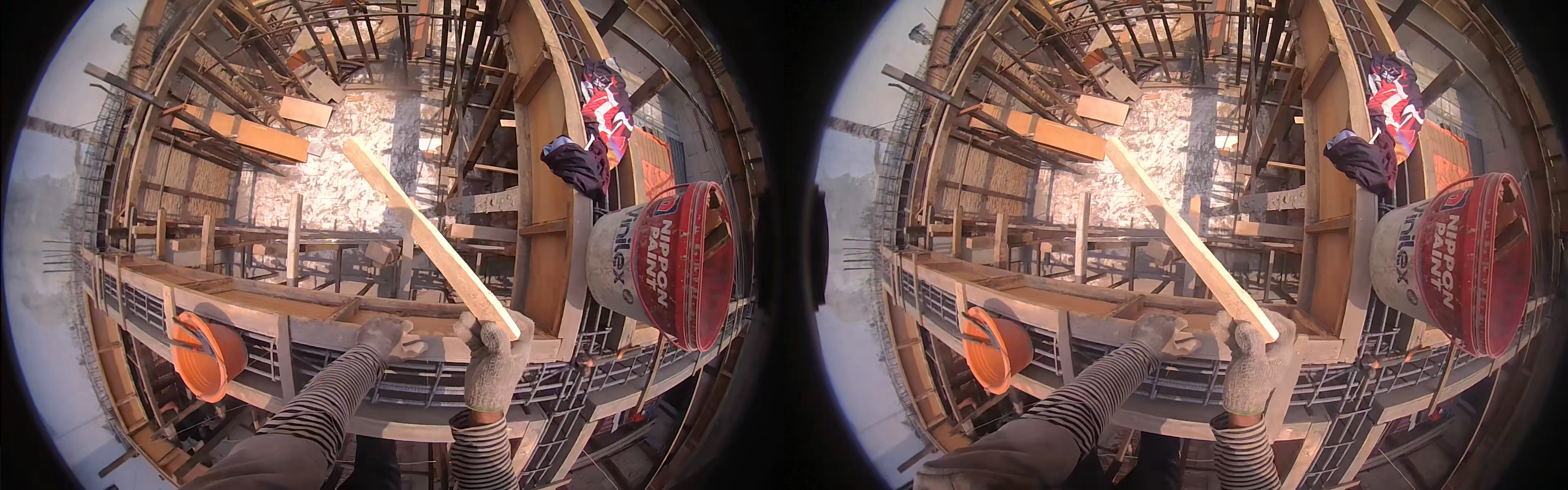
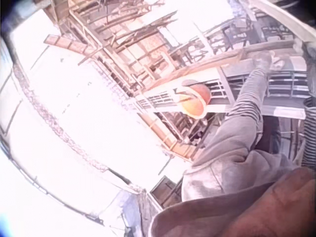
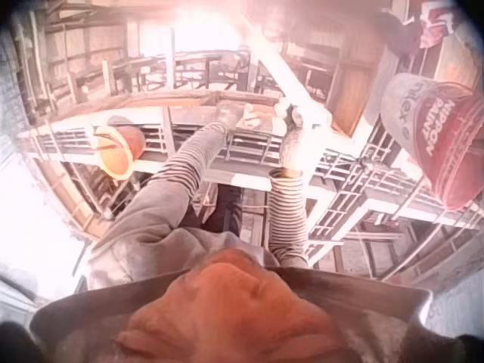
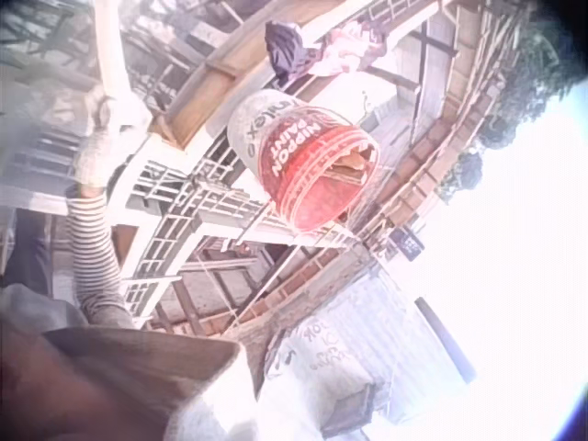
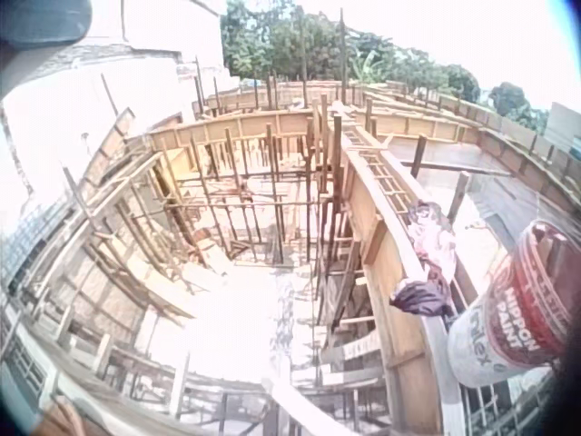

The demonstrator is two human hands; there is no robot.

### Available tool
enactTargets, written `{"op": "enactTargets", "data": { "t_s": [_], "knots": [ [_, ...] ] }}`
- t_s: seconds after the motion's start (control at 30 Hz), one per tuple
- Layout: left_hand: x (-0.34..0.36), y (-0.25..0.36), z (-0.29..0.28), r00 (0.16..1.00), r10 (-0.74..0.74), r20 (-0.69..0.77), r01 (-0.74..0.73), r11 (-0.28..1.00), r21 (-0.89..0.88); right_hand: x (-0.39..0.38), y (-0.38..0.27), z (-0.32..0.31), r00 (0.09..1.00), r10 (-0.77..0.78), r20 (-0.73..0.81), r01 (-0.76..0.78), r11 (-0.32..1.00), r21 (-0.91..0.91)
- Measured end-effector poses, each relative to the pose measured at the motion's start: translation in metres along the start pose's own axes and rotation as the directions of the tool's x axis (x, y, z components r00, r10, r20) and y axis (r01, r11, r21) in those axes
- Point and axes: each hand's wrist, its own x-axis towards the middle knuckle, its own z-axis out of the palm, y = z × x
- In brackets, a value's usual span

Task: The person is positioning wooden support slats over a rebar cage and securing them by hammering nails and tying steel wire with pliers.

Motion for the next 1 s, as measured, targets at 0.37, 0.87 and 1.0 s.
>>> {"op": "enactTargets", "data": {
  "t_s": [0.37,0.87,1.0],
  "knots": [
    [-0.004,-0.005,0.036,0.957,0.126,-0.261,-0.139,0.990,-0.031,0.008,0.195,-0.026,0.961,-0.197,0.196,0.263,0.410,-0.874],
    [-0.308,-0.321,0.004,-0.122,-0.524,-0.843,0.074,0.842,-0.535,0.007,0.210,-0.008,0.920,-0.214,0.328,0.297,-0.164,-0.941],
    [-0.401,-0.528,0.101,-0.063,-0.872,-0.485,0.401,0.423,-0.813,0.003,0.227,-0.005,0.910,-0.200,0.364,0.350,-0.104,-0.931]
  ]
}}
